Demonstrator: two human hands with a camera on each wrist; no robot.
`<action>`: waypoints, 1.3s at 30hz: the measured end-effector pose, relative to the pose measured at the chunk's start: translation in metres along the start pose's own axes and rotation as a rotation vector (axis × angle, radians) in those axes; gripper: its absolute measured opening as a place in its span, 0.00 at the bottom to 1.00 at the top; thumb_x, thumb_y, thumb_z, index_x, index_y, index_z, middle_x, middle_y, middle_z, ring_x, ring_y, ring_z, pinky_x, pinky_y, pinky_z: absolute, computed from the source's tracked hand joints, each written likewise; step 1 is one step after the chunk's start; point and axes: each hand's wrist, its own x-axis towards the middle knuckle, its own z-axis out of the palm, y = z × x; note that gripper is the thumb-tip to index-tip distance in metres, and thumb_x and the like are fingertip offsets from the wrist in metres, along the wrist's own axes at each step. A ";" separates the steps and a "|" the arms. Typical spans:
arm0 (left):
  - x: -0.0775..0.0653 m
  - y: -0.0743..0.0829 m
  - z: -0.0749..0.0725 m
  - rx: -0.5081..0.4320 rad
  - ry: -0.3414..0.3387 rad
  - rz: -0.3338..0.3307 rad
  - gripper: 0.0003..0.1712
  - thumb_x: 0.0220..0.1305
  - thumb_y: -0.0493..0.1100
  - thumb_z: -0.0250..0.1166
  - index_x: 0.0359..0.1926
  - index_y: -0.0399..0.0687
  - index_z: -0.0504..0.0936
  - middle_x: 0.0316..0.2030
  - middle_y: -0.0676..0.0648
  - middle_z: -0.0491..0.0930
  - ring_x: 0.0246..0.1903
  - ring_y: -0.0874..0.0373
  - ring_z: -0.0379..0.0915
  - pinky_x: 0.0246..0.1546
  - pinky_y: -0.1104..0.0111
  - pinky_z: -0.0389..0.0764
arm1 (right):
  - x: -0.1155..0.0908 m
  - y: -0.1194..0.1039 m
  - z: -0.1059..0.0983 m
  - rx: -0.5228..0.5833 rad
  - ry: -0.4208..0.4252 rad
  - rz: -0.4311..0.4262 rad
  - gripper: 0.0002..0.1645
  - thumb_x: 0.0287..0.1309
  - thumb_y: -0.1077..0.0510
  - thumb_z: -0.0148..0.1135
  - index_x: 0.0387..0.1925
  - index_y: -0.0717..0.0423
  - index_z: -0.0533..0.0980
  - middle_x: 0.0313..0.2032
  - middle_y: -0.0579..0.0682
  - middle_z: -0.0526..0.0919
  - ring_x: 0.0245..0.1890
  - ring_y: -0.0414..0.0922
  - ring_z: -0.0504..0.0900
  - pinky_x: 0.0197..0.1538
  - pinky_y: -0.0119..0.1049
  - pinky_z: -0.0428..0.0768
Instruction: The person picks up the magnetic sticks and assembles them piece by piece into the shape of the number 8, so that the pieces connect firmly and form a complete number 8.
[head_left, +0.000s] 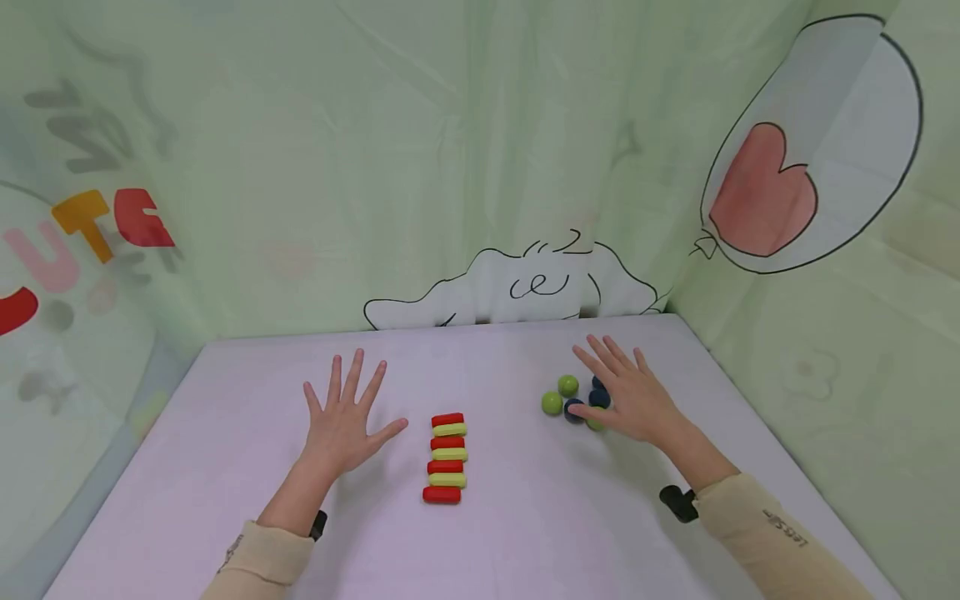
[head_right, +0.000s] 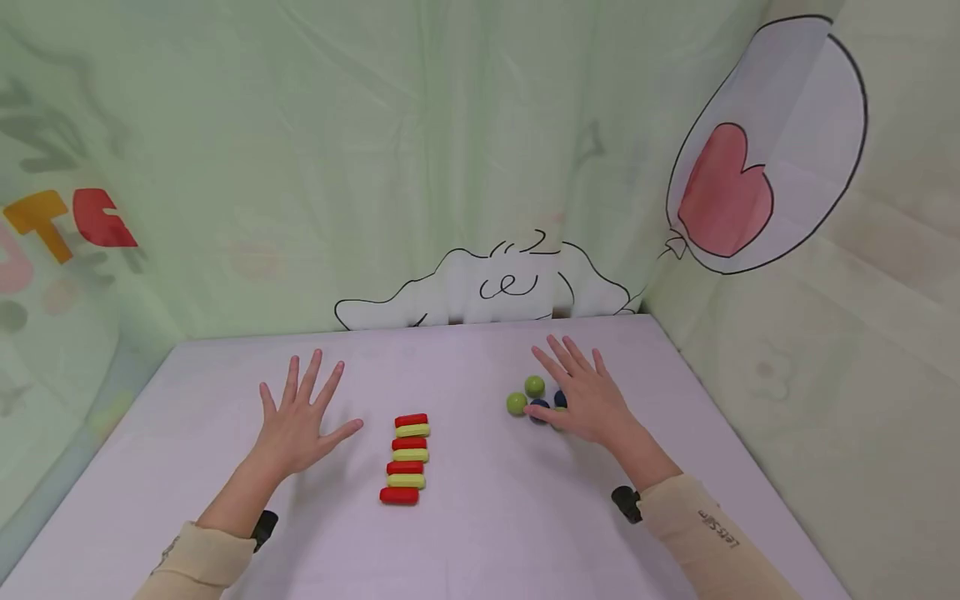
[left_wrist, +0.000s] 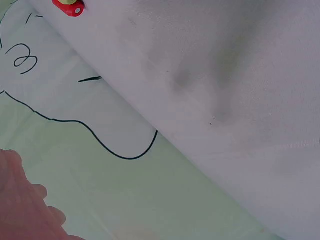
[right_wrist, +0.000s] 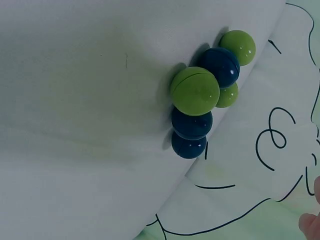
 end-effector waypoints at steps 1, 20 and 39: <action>0.000 0.000 0.000 0.001 -0.002 -0.001 0.51 0.53 0.70 0.55 0.71 0.54 0.48 0.70 0.41 0.35 0.67 0.40 0.24 0.54 0.33 0.33 | 0.000 0.000 0.000 0.003 0.001 -0.002 0.51 0.51 0.30 0.54 0.68 0.53 0.53 0.68 0.60 0.51 0.67 0.59 0.47 0.61 0.63 0.46; 0.010 0.000 0.013 -0.120 0.018 0.027 0.44 0.59 0.63 0.55 0.70 0.55 0.50 0.70 0.41 0.37 0.67 0.40 0.29 0.53 0.34 0.49 | 0.003 0.004 0.017 0.169 -0.034 0.027 0.47 0.54 0.42 0.60 0.67 0.62 0.54 0.67 0.61 0.53 0.67 0.58 0.47 0.63 0.58 0.48; 0.027 0.020 0.036 -0.368 -0.057 -0.029 0.42 0.61 0.51 0.60 0.71 0.54 0.49 0.69 0.41 0.46 0.63 0.40 0.51 0.49 0.39 0.63 | 0.008 0.000 0.047 0.240 -0.012 0.036 0.35 0.51 0.53 0.66 0.58 0.64 0.68 0.60 0.62 0.66 0.61 0.61 0.61 0.55 0.57 0.65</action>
